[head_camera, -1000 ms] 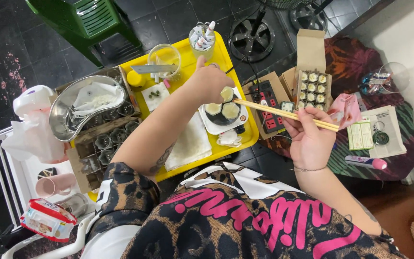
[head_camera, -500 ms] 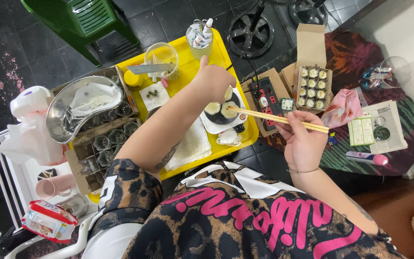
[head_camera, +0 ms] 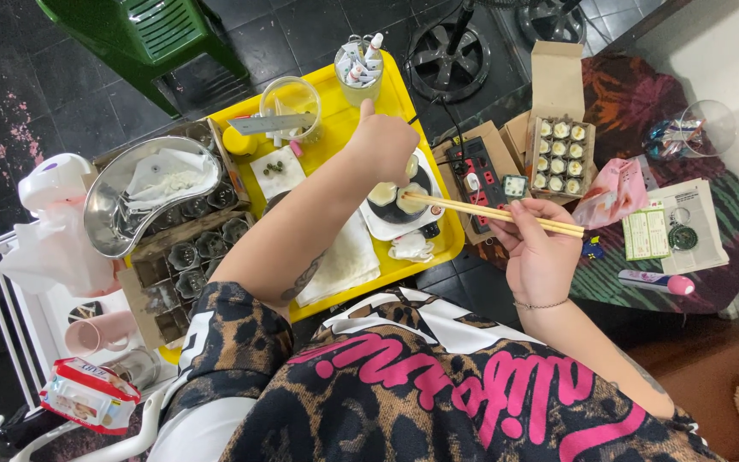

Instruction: Pouring liquid wax into small glass containers using a brush and chopsticks.

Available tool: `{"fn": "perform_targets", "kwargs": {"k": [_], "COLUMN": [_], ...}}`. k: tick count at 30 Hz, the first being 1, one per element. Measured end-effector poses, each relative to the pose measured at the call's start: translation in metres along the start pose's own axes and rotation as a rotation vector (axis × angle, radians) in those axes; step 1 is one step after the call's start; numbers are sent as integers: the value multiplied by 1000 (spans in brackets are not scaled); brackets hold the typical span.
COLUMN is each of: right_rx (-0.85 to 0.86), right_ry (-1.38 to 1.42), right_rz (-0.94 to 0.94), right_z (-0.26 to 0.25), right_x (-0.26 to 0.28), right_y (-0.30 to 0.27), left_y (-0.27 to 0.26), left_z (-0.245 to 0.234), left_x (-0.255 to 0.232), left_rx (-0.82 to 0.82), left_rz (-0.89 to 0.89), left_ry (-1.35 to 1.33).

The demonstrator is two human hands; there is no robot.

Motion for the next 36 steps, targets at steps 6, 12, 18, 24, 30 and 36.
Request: {"fn": "perform_targets", "kwargs": {"k": [6, 12, 18, 24, 30, 36], "right_rx": [16, 1, 5, 12, 11, 51], "right_ry": [-6, -13, -18, -18, -17, -38], "right_rz": [5, 11, 11, 12, -4, -26], "right_z": [0, 3, 1, 1, -3, -3], "right_x": [-3, -4, -7, -7, -7, -4], "right_y": [2, 2, 4, 4, 9, 17], "left_y": [-4, -5, 4, 6, -9, -88], "left_z": [-5, -9, 9, 11, 0, -17], "left_x": [-2, -1, -2, -1, 16, 21], "left_rx": [-42, -73, -143, -173, -223, -281], "left_rz": [8, 25, 59, 85, 10, -91], "left_ry": [36, 30, -38, -45, -73, -105]}}
Point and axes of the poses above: each hand's wrist, its own y-axis towards the middle knuckle, its own z-axis out of the palm, x = y × z, the point moved 2 cm from there along y, towards the middle knuckle, and after that the axes turned 11 degrees about y, right-handed, at the moved point
